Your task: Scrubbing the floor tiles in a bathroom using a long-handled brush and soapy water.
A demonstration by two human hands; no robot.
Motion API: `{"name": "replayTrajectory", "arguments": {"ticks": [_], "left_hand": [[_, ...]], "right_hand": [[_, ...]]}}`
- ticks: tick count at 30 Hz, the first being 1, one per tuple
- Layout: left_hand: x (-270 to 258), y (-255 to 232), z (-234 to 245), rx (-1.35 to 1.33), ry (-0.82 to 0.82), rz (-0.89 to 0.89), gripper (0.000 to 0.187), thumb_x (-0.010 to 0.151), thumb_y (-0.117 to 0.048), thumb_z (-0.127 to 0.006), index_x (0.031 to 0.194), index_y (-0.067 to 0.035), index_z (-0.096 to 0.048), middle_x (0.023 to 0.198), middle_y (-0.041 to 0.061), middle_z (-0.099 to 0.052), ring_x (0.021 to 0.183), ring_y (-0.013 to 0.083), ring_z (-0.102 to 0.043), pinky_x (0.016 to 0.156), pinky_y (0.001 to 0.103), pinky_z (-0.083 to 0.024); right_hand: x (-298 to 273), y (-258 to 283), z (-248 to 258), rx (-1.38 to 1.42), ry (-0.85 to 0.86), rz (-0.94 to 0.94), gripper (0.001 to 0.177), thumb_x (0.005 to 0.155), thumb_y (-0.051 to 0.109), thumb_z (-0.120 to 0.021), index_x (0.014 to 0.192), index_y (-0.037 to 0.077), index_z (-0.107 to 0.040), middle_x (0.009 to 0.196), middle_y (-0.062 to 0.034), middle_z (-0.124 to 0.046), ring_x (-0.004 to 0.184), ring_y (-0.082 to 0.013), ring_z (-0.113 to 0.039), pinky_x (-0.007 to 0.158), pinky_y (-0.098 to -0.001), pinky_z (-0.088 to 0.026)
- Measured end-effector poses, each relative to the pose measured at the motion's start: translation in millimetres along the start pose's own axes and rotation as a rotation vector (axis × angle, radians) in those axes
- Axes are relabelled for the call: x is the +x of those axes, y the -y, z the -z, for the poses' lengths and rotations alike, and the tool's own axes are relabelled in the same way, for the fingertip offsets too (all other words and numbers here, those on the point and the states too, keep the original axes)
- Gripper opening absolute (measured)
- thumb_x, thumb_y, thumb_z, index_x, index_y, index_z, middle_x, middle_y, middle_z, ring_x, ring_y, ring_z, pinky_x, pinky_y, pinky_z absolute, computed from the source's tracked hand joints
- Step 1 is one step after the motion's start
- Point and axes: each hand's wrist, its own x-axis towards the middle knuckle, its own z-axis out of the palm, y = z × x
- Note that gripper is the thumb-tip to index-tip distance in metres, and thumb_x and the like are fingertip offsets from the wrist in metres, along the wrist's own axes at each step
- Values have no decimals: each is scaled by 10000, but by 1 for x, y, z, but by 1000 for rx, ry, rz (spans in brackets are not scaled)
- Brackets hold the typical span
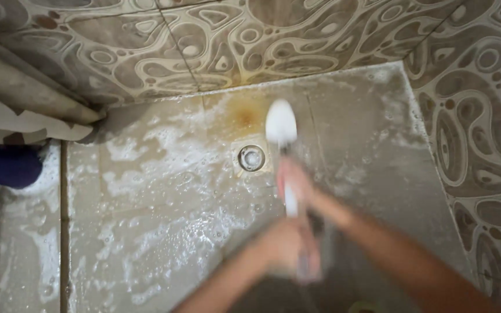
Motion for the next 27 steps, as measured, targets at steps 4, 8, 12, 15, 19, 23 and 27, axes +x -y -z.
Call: {"name": "replayTrajectory", "arguments": {"ticks": [4,8,12,15,19,23,27], "left_hand": [[64,40,55,43,-320,71,118,592,-120,-649,600,-192,-555,632,-18,-587,601,180,-543,610,304,-432],[-33,21,-107,-85,82,-46,113,756,-222,-665,698,-128,-641,740,85,-658,623,282,-584,684,387,-459],[-61,-42,-139,-359,83,-29,130,835,17,-596,710,-13,-614,856,97,-668,912,227,-600,954,346,-434],[-9,-26,-38,-41,55,-53,134,837,-240,-547,874,-185,-664,819,32,-664,788,246,-593,844,406,-435],[56,18,58,-40,-326,28,87,616,-144,-678,640,-194,-610,644,-36,-623,605,196,-560,699,306,-454],[5,51,26,-114,-243,89,286,810,-537,-552,571,-385,-589,581,-224,-561,629,49,-608,684,199,-501],[-29,-41,40,-43,-264,77,320,714,-326,-660,509,-249,-427,439,-81,-439,452,158,-512,581,306,-459]], "right_hand": [[87,71,0,-871,-27,294,447,968,328,-362,645,98,-566,587,-7,-547,539,-107,-476,543,-245,-398],[-16,5,-10,-600,-246,-7,541,1015,407,-309,640,103,-555,468,-36,-534,355,-140,-461,305,-278,-377],[-90,43,-117,-902,66,130,235,696,101,-388,490,124,-499,660,-36,-485,829,-200,-424,895,-323,-274],[-38,24,-47,-728,-75,129,314,929,169,-373,715,67,-579,664,-47,-573,604,-129,-497,564,-250,-413],[85,56,-12,-521,-19,218,292,892,184,-406,671,62,-551,595,-49,-534,518,-127,-453,493,-237,-367],[79,8,-47,-797,-242,223,368,798,146,-390,525,46,-615,483,-109,-503,509,-218,-462,526,-299,-373],[26,-32,-87,-737,-3,281,329,748,210,-479,457,73,-551,636,-82,-457,683,-214,-458,707,-292,-416]]}}
